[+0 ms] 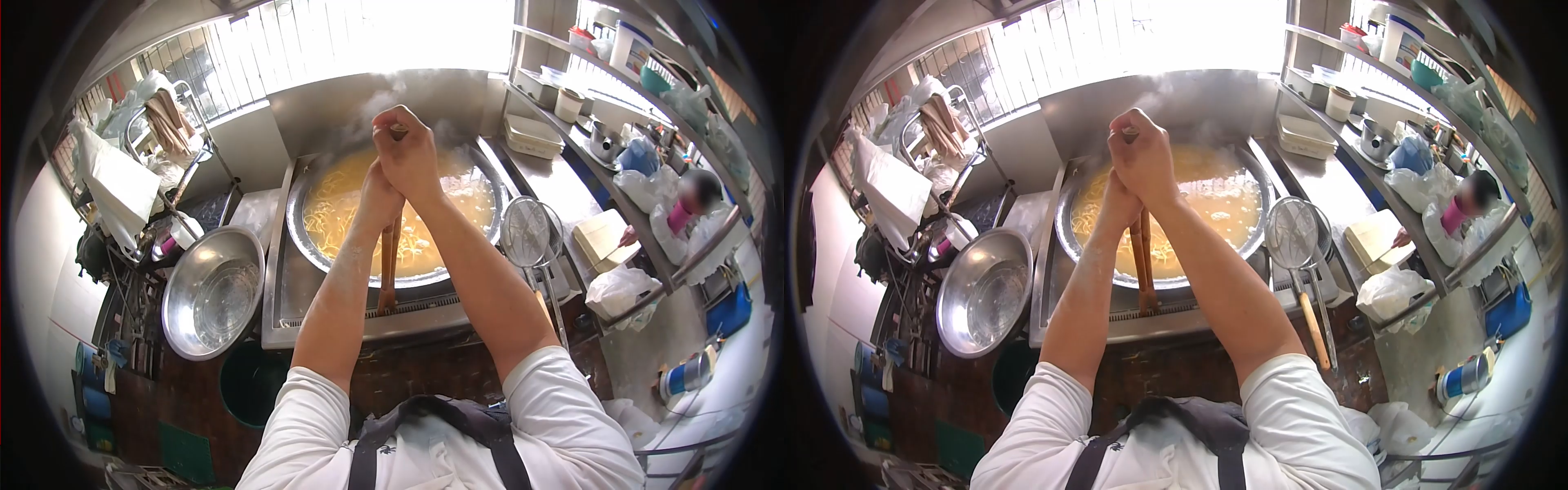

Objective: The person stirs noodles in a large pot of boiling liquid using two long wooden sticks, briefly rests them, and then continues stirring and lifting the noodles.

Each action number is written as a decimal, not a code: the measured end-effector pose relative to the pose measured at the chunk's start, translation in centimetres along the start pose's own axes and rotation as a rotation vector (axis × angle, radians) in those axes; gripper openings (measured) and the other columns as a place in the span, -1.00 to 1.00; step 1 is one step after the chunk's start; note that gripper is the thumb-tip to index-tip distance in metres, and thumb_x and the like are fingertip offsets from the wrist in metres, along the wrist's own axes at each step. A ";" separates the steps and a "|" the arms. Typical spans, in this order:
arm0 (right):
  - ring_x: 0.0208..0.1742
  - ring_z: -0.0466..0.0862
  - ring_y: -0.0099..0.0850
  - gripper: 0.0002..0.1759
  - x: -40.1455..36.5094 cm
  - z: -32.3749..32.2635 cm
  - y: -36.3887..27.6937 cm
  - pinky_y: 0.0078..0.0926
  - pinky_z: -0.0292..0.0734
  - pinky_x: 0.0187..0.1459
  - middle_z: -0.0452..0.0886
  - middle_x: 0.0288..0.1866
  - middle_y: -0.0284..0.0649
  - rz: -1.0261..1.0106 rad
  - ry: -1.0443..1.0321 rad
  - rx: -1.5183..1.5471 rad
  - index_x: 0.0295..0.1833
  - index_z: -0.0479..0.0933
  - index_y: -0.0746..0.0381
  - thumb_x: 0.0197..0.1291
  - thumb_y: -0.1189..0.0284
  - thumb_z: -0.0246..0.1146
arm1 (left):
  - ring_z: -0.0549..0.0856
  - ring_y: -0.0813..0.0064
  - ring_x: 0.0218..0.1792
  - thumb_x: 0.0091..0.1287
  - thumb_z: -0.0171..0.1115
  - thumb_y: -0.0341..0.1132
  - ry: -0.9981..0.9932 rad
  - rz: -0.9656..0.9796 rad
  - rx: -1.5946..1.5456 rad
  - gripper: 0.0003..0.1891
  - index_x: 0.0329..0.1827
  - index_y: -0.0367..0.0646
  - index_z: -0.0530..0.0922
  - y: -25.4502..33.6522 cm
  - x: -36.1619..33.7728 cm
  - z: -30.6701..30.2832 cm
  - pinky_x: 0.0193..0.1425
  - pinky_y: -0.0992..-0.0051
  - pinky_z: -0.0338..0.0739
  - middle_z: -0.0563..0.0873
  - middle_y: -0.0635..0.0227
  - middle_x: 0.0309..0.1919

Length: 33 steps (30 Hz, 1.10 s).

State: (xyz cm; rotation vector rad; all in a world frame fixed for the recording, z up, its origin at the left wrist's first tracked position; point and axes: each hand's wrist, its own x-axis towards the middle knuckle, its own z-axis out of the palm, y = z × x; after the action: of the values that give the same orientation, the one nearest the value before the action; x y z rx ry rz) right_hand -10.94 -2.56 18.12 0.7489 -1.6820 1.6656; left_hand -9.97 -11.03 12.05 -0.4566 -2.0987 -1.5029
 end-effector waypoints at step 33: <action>-0.40 0.72 -0.13 -0.91 -0.2 1.6 -0.2 -0.30 0.61 -0.29 0.69 -0.44 -0.03 -0.040 0.026 0.051 -0.23 0.58 0.29 0.16 0.53 0.23 | 0.76 0.31 -0.11 0.35 0.28 -0.20 0.130 0.112 0.002 -0.56 0.17 -0.35 0.56 0.1 -0.4 -0.8 -0.15 0.33 0.59 0.74 0.09 -0.10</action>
State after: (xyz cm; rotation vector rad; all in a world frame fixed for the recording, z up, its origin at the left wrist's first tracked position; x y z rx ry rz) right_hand -10.77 -4.16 18.12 0.7769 -1.6021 1.6886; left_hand -9.40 -11.79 12.11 -0.4552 -1.9419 -1.4280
